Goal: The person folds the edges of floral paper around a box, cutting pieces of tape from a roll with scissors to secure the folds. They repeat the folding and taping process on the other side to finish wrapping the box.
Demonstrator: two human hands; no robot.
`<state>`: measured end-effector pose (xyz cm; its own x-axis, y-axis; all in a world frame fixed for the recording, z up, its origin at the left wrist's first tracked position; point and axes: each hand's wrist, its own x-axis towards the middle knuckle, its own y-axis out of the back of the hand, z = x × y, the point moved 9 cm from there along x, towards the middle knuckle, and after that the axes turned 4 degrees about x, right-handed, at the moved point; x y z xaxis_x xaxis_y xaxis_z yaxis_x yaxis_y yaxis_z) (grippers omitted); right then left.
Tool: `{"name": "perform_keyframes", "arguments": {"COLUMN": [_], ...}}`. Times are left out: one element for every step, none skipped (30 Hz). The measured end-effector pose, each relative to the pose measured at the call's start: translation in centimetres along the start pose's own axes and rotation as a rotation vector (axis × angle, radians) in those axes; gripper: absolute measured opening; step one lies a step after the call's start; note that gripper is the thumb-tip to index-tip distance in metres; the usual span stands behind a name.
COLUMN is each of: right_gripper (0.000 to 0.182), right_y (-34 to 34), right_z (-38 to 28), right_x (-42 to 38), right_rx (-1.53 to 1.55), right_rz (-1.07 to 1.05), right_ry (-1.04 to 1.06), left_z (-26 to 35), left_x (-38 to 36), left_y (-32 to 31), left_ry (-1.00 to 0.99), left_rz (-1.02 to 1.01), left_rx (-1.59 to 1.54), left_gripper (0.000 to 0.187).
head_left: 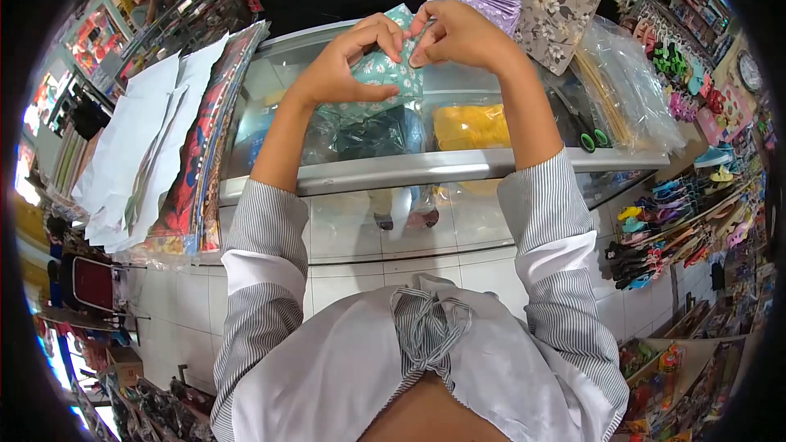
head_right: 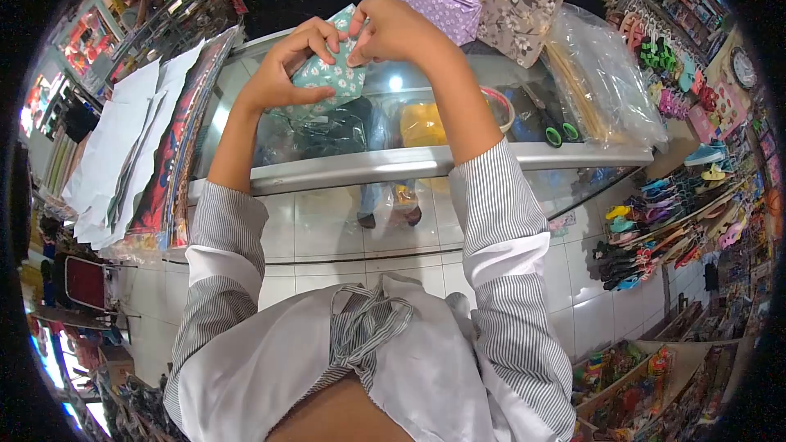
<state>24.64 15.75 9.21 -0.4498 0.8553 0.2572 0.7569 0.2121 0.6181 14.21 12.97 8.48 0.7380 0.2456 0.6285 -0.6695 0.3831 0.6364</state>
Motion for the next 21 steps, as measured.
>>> {"name": "perform_keyframes", "arguments": {"right_gripper": [0.03, 0.03, 0.03, 0.03, 0.03, 0.029, 0.029, 0.03, 0.03, 0.03, 0.031, 0.032, 0.033, 0.033, 0.032, 0.032, 0.028, 0.025, 0.022, 0.023, 0.029], "right_y": [-0.2, -0.1, -0.2, -0.3, -0.3, -0.2, -0.1, -0.1, -0.1, -0.1, 0.2, 0.6, 1.1, 1.2, 1.3, 1.4, 2.0, 2.4, 2.3, 1.9, 1.3], "right_z": [0.2, 0.1, 0.0, -0.1, -0.3, -0.4, -0.6, -0.5, -0.4, -0.2, 0.1, 0.3, 0.5, 1.8, 2.8, 3.7, 3.1, 2.3, 1.4, 0.5, -0.8], "right_x": [0.2, 0.4, 0.5, 0.5, 0.5, 0.4, 0.4, 0.5, 0.5, 0.6, 0.9, 1.2, 1.6, 2.1, 2.5, 2.6, 2.4, 1.7, 0.6, -0.9, -2.8], "right_rx": [0.037, 0.022, 0.007, -0.008, -0.014, -0.019, -0.025, 0.007, 0.038, 0.069, 0.026, -0.016, -0.057, 0.007, 0.068, 0.126, 0.119, 0.111, 0.107, 0.116, 0.123], "right_rz": [-0.03, -0.03, -0.031, -0.034, -0.008, 0.019, 0.047, 0.057, 0.066, 0.076, 0.125, 0.173, 0.222, 0.201, 0.18, 0.161, 0.225, 0.287, 0.346, 0.4, 0.452], "right_ry": [-0.025, -0.02, -0.014, -0.007, 0.005, 0.017, 0.03, 0.039, 0.049, 0.06, 0.091, 0.122, 0.152, 0.062, -0.027, -0.114, -0.01, 0.096, 0.198, 0.318, 0.441], "left_z": [0.1, 0.2, 0.3, 0.3, 0.4, 0.4, 0.3, 0.2, 0.2, 0.2, 0.2, 0.2, 0.1, 0.0, 0.0, 0.0, 0.0, 0.1, 0.0, 0.0, -0.1], "left_x": [0.0, 0.0, -0.1, -0.1, -0.1, -0.2, -0.3, -0.5, -0.6, -0.7, -0.9, -1.0, -1.1, -1.1, -1.2, -1.2, -1.2, -1.2, -1.3, -1.4, -1.4], "left_y": [0.2, 0.3, 0.6, 0.6, 0.7, 0.7, 0.7, 0.9, 1.1, 1.3, 1.6, 1.8, 2.0, 2.0, 2.0, 2.0, 2.1, 2.1, 2.2, 2.3, 2.6], "left_ry": [-0.012, -0.022, -0.033, -0.032, -0.03, -0.028, -0.026, -0.025, -0.025, -0.038, -0.049, -0.06, -0.052, -0.042, -0.035, -0.039, -0.043, -0.048, -0.044, -0.04, -0.039], "left_rz": [0.025, 0.05, 0.077, 0.075, 0.074, 0.071, 0.078, 0.084, 0.09, 0.099, 0.109, 0.118, 0.122, 0.125, 0.128, 0.13, 0.132, 0.135, 0.146, 0.156, 0.169], "left_rx": [-0.013, -0.027, -0.039, -0.035, -0.031, -0.028, -0.046, -0.062, -0.078, -0.089, -0.1, -0.111, -0.12, -0.131, -0.142, -0.14, -0.138, -0.134, -0.142, -0.15, -0.154], "left_gripper": [0.039, 0.039, 0.04, 0.04, 0.04, 0.04, 0.041, 0.041, 0.041, 0.041, 0.041, 0.041, 0.041, 0.041, 0.041, 0.04, 0.04, 0.04, 0.04, 0.04, 0.04]}}
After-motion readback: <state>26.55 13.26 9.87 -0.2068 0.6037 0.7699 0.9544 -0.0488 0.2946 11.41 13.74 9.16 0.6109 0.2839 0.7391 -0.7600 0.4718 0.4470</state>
